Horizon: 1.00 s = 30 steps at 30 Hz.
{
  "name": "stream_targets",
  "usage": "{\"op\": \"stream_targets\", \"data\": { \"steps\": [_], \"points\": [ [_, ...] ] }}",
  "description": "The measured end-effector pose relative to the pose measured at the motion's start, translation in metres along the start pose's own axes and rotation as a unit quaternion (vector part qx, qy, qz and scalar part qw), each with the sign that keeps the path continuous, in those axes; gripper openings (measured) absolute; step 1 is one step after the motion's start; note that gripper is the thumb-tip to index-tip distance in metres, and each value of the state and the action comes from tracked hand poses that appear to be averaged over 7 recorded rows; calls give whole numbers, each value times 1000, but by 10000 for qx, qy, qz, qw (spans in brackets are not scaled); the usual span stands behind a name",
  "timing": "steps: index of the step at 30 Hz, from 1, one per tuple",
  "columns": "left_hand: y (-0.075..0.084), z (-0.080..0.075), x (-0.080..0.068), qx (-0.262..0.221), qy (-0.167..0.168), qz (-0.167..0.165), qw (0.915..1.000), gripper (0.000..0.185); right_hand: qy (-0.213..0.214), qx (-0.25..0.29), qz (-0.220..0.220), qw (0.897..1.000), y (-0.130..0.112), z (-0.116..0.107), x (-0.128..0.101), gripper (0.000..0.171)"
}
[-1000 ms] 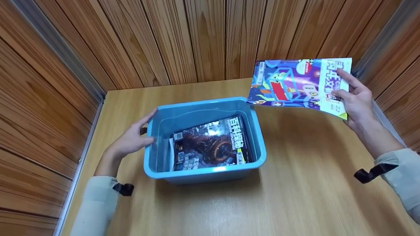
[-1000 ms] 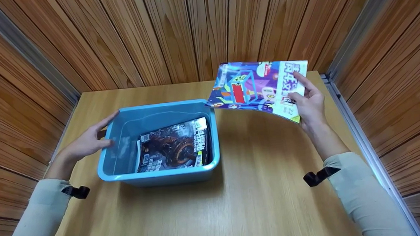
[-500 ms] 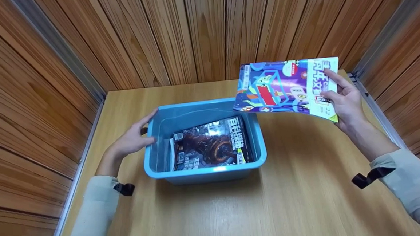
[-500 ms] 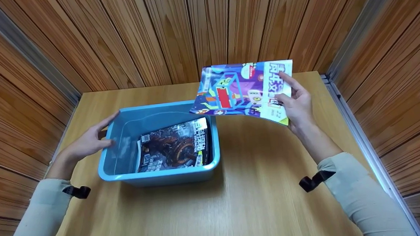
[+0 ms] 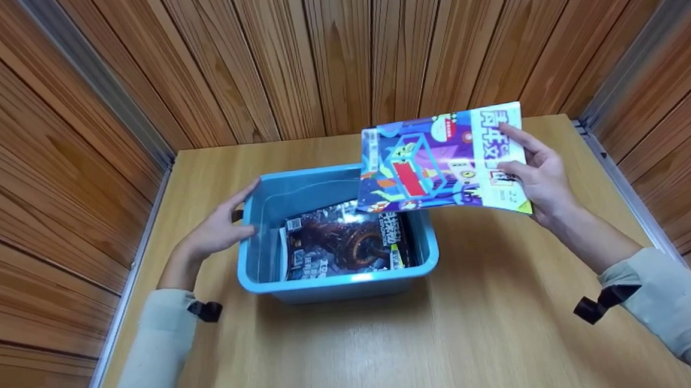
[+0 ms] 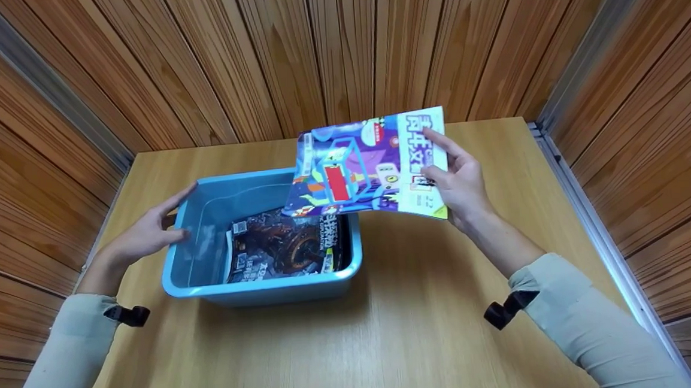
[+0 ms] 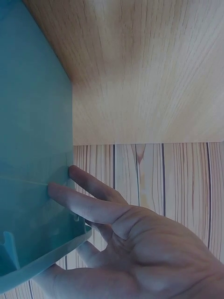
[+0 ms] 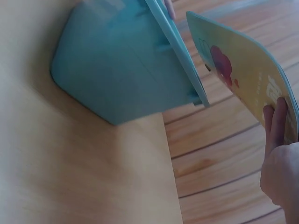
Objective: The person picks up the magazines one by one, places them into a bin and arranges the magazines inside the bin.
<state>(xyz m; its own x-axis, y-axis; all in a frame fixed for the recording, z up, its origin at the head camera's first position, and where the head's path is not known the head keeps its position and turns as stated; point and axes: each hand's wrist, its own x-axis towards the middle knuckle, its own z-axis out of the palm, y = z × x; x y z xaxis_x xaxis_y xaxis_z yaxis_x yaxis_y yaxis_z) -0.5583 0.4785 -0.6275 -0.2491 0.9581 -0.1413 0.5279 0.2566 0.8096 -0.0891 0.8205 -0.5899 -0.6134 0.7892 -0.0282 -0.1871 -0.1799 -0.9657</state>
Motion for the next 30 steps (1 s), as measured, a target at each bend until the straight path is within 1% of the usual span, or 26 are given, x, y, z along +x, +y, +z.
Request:
{"op": "stream_targets", "data": {
  "steps": [3,9,15,22,30],
  "points": [
    [10,-2,10,75,-25,16,10000,100,-48,-113,-41,9999,0,2,-2,66],
    [31,-5,29,138,-132,58,9998,102,-244,-30,-119,9996,2,4,-3,66],
    [52,-8,49,308,-262,104,9991,101,-204,-240,-45,9995,1,2,-1,66],
    [66,-3,70,420,-391,118,9983,101,-170,-353,39,9992,0,-1,-1,66],
    [83,4,93,571,-485,245,9969,101,-224,-414,19,9989,4,1,2,66]
  ]
}}
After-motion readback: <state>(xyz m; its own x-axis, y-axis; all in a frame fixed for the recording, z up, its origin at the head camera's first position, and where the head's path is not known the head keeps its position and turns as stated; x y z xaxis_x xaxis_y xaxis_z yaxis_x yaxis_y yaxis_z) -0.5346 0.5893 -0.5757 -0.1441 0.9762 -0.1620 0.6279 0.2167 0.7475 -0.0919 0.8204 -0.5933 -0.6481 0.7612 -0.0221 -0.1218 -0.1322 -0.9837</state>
